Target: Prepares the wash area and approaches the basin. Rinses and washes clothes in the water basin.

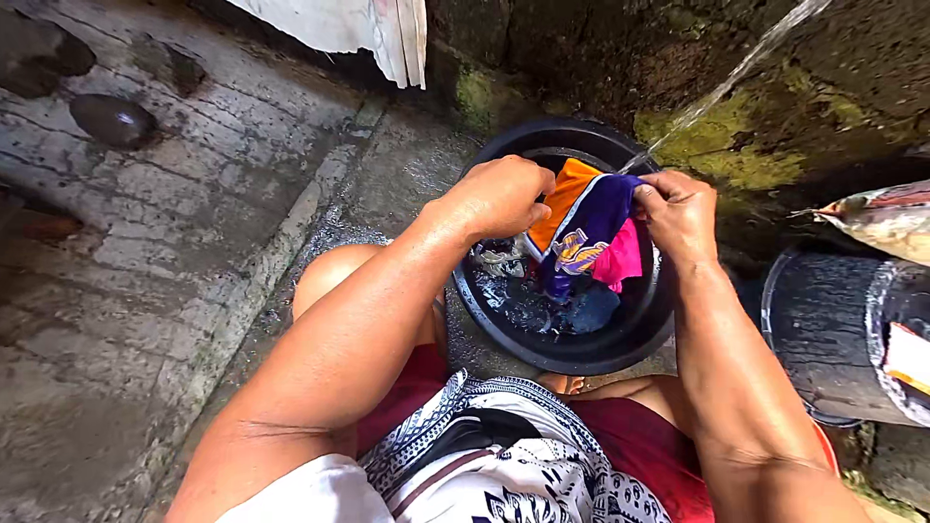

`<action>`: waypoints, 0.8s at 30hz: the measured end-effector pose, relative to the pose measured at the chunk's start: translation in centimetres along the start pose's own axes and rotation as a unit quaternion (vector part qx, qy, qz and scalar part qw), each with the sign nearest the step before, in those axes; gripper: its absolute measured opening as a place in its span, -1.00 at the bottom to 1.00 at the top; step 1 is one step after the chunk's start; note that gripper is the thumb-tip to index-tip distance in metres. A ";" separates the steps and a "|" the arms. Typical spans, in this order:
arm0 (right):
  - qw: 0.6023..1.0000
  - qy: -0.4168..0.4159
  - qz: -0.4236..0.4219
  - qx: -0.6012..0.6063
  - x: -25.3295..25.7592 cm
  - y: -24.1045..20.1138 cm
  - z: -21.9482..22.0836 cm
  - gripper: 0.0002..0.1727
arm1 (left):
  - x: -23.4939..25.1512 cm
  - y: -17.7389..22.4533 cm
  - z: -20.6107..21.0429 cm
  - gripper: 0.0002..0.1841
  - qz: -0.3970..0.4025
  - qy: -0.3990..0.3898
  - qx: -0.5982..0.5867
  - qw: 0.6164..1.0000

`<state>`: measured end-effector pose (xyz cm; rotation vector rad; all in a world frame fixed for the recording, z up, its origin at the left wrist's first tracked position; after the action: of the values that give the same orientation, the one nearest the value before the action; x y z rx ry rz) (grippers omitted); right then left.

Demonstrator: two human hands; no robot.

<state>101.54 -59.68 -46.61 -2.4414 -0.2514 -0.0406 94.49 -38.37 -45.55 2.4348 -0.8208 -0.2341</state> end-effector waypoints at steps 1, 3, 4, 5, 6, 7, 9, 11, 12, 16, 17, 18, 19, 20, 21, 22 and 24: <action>1.000 0.007 -0.022 0.016 -0.2 -1.2 -0.8 -0.75 | 0.4 -0.1 0.7 -0.62 -0.001 -0.004 -0.003 1.000; 0.998 0.010 -0.045 0.047 -0.8 -3.1 -1.7 -0.75 | 1.4 -0.4 2.8 -0.47 -0.020 -0.030 -0.007 0.999; 0.997 0.009 -0.052 0.062 -1.2 -3.8 -2.0 -0.75 | 1.8 -0.5 4.0 -0.40 -0.036 -0.048 -0.009 0.998; 0.996 0.006 -0.054 0.075 -1.6 -4.3 -2.1 -0.75 | 2.1 -0.3 5.0 -0.40 -0.050 -0.063 -0.007 0.997; 0.995 0.003 -0.046 0.093 -1.9 -4.4 -2.2 -0.76 | 2.2 0.0 5.6 -0.49 -0.055 -0.066 -0.001 0.996; 0.992 -0.001 -0.019 0.127 -2.1 -3.9 -2.2 -0.77 | 2.2 0.3 5.5 -0.59 -0.063 -0.058 0.007 0.996; 0.966 -0.010 0.079 0.245 -2.2 -1.5 -1.9 -0.84 | 2.1 0.4 3.5 -0.74 -0.077 0.001 0.005 0.997; 0.928 -0.030 0.145 0.342 -2.5 0.6 -1.3 -0.87 | 1.6 -0.2 0.3 -0.75 -0.065 0.113 0.001 0.991; 0.918 -0.041 0.146 0.365 -2.7 1.1 -1.1 -0.85 | 1.4 -0.4 -1.0 -0.75 -0.055 0.162 -0.003 0.985; 0.915 -0.047 0.057 0.396 -3.0 -0.9 -2.4 -0.77 | 0.4 -0.2 -3.5 -0.76 -0.008 0.276 -0.017 0.961; 0.913 -0.040 0.038 0.404 -2.9 -2.2 -3.3 -0.74 | 0.3 -0.2 -3.7 -0.75 -0.001 0.282 -0.023 0.959; 0.911 -0.032 0.024 0.411 -2.7 -3.6 -4.1 -0.72 | 0.3 -0.2 -3.7 -0.74 0.003 0.274 -0.034 0.961; 0.911 -0.025 0.011 0.412 -2.6 -5.0 -4.8 -0.70 | 0.4 -0.2 -3.6 -0.74 0.003 0.252 -0.046 0.967; 0.916 -0.020 0.002 0.401 -2.4 -6.5 -5.2 -0.69 | 0.5 -0.4 -3.4 -0.75 -0.005 0.224 -0.051 0.973; 0.926 -0.018 -0.007 0.377 -2.1 -7.7 -5.2 -0.68 | 0.6 -0.8 -3.0 -0.78 -0.022 0.188 -0.049 0.981; 0.944 -0.023 -0.018 0.328 -1.8 -8.7 -4.8 -0.69 | 0.6 -1.4 -2.3 -0.79 -0.049 0.139 -0.040 0.988; 0.985 -0.062 -0.025 0.157 -0.8 -9.1 -2.7 -0.78 | 0.3 -3.1 -0.6 -0.71 -0.130 0.031 -0.003 0.991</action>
<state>99.07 -54.65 -38.90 -2.1252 -0.3462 0.1208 96.51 -36.29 -46.76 2.5267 -0.4741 -0.2549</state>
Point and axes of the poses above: each hand's wrist, its own x-axis towards the middle knuckle, its own z-axis out of the palm, y = z × x, the point moved 9 cm from there along x, towards the middle knuckle, and after that the axes turned 12 degrees about z, right-handed, at the moved point
